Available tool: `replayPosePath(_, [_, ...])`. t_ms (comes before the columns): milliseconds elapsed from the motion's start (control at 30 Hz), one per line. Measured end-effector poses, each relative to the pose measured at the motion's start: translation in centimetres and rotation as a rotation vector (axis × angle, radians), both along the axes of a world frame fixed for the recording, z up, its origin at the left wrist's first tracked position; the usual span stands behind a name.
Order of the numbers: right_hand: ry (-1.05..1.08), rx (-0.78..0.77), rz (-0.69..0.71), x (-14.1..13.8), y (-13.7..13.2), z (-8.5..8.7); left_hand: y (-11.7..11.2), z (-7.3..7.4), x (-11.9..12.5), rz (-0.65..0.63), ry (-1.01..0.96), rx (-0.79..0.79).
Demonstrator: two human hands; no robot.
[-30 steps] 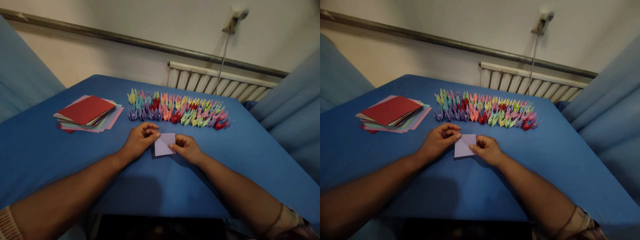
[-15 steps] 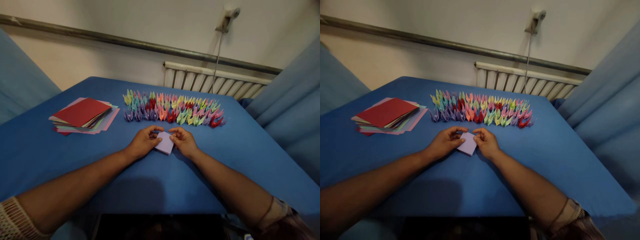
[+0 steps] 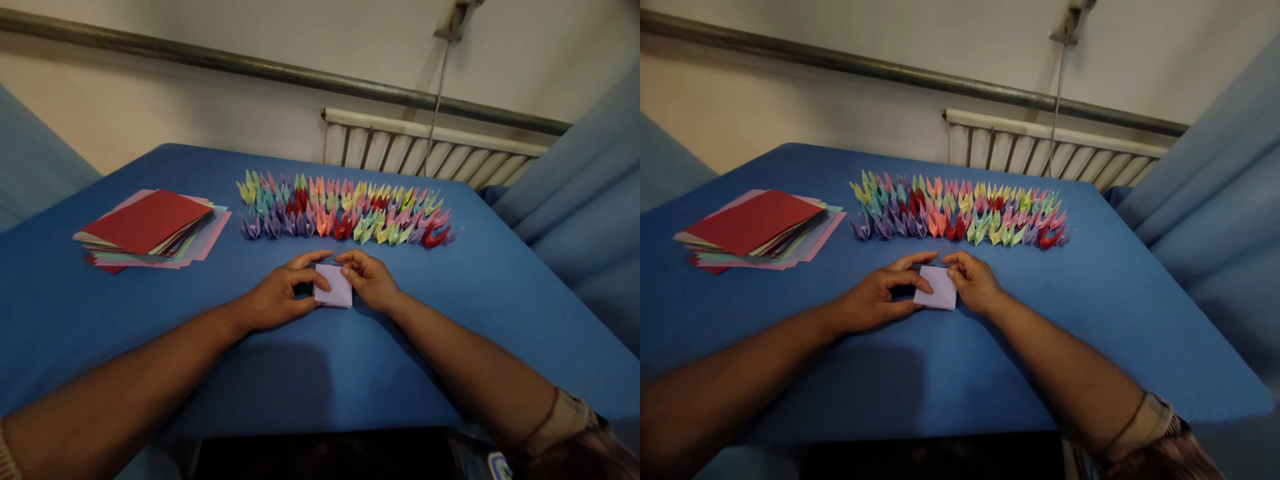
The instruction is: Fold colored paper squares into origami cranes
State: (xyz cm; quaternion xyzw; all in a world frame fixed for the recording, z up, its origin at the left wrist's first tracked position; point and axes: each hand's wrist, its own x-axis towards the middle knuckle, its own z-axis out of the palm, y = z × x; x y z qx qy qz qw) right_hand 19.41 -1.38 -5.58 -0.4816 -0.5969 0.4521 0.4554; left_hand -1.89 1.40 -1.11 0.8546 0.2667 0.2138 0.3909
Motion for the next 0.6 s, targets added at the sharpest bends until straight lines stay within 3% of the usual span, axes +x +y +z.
replayPosePath(100, [-0.172,0.052,-0.009,0.1,-0.1,0.2,0.3,-0.6,0.2,-0.019,0.056,0.122])
replayPosePath(267, [-0.616,0.343,-0.055,0.6,-1.0,2.0,0.8,-1.3,0.6,0.004,0.134,0.193])
replayPosePath(433, [-0.709,0.269,0.155,0.4,-2.9,3.5,1.0,-1.3,0.2,0.001,0.147,0.175])
replayPosePath(600, [-0.742,0.236,0.170,0.0,-3.4,3.4,1.2,-1.3,-0.2,0.017,0.179,0.167])
